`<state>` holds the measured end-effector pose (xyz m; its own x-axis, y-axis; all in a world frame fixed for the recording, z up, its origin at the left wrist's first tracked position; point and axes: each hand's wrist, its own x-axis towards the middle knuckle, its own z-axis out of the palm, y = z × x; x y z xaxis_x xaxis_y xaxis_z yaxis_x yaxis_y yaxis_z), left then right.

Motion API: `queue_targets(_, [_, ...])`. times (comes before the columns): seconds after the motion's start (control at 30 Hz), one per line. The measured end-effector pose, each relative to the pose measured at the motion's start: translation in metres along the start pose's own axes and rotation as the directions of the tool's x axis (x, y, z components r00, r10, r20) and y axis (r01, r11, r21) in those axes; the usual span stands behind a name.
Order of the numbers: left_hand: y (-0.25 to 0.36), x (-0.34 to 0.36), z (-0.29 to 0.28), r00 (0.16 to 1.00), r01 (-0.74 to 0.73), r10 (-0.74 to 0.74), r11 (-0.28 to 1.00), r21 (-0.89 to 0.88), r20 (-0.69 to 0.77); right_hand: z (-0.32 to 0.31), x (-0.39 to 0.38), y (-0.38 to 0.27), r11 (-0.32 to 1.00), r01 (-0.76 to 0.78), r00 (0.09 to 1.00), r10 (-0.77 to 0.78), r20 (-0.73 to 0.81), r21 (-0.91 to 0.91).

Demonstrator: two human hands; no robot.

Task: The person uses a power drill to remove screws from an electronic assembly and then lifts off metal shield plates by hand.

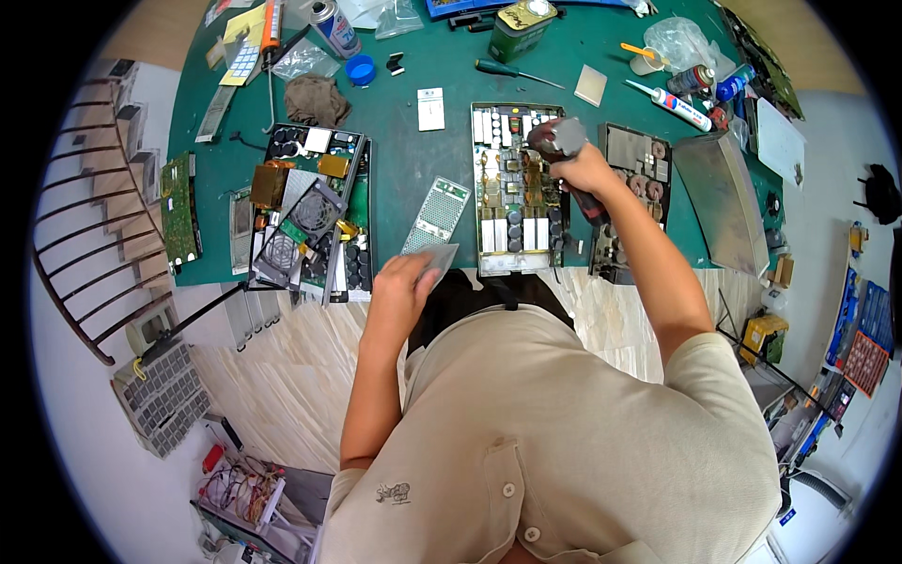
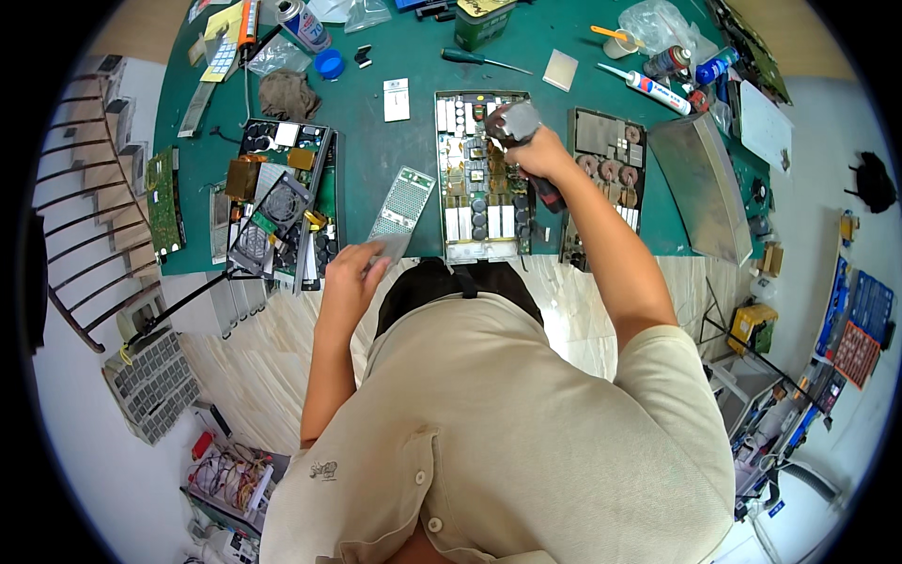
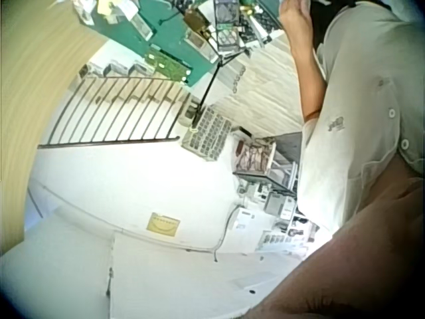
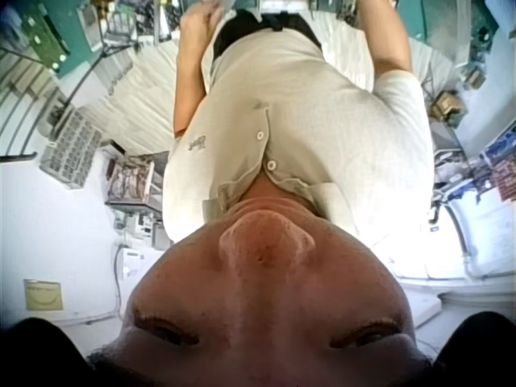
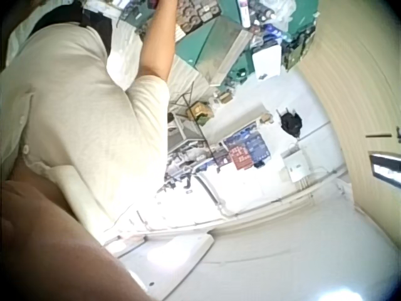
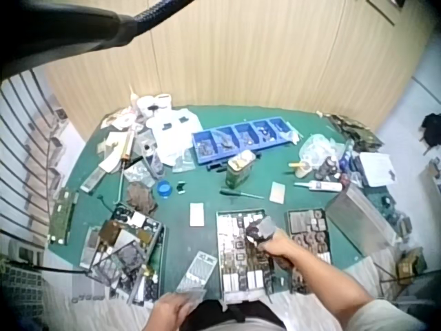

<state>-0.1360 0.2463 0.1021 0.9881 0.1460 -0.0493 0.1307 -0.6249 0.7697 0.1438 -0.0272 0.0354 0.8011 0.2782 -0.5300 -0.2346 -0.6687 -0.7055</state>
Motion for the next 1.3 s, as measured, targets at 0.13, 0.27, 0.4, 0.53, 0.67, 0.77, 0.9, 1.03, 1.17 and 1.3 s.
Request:
queue_targets(0.13, [0.003, 0.015, 0.004, 0.998, 0.041, -0.038, 0.998, -0.057, 0.046, -0.016, -0.077, -0.033, 0.951, 0.025, 0.99, -0.066, 0.123, 0.309])
queue_targets(0.27, [-0.001, 0.034, 0.016, 0.998, -0.062, 0.063, 0.997, -0.035, 0.028, -0.034, -0.143, -0.05, 0.933, -0.053, 0.934, -0.08, 0.348, 0.357])
queue_targets(0.4, [0.017, 0.06, 0.018, 0.985, -0.142, 0.146, 0.988, -0.054, 0.091, -0.038, -0.181, -0.047, 0.914, -0.065, 0.915, -0.106, 0.39, 0.4])
queue_targets(0.53, [0.034, 0.07, 0.024, 0.969, -0.212, 0.221, 0.973, -0.087, 0.114, -0.04, -0.194, -0.042, 0.911, -0.073, 0.915, -0.1, 0.391, 0.405])
queue_targets(0.67, [0.037, 0.076, 0.032, 0.948, -0.278, 0.284, 0.958, -0.064, 0.142, -0.045, -0.2, -0.039, 0.893, -0.104, 0.926, -0.074, 0.37, 0.438])
queue_targets(0.77, [0.036, 0.073, 0.038, 0.955, -0.249, 0.254, 0.967, -0.05, 0.152, -0.056, -0.196, -0.028, 0.884, -0.106, 0.942, -0.057, 0.331, 0.455])
queue_targets(0.9, [0.031, 0.062, 0.038, 0.967, -0.212, 0.213, 0.977, -0.023, 0.138, -0.072, -0.167, 0.0, 0.895, -0.059, 0.988, -0.01, 0.152, 0.443])
queue_targets(1.03, [0.026, 0.051, 0.033, 0.98, -0.154, 0.152, 0.988, 0.011, 0.127, -0.084, -0.117, 0.02, 0.942, -0.053, 0.998, 0.042, 0.041, 0.332])
queue_targets(1.17, [0.026, 0.044, 0.029, 0.99, -0.04, 0.03, 0.997, 0.064, 0.14, -0.086, -0.069, 0.052, 0.984, -0.106, 0.994, 0.111, -0.026, 0.145])
queue_targets(1.3, [0.023, 0.035, 0.031, 0.992, 0.035, -0.043, 0.997, 0.068, 0.12, -0.076, -0.035, 0.068, 0.994, -0.093, 0.996, 0.093, 0.0, 0.058])
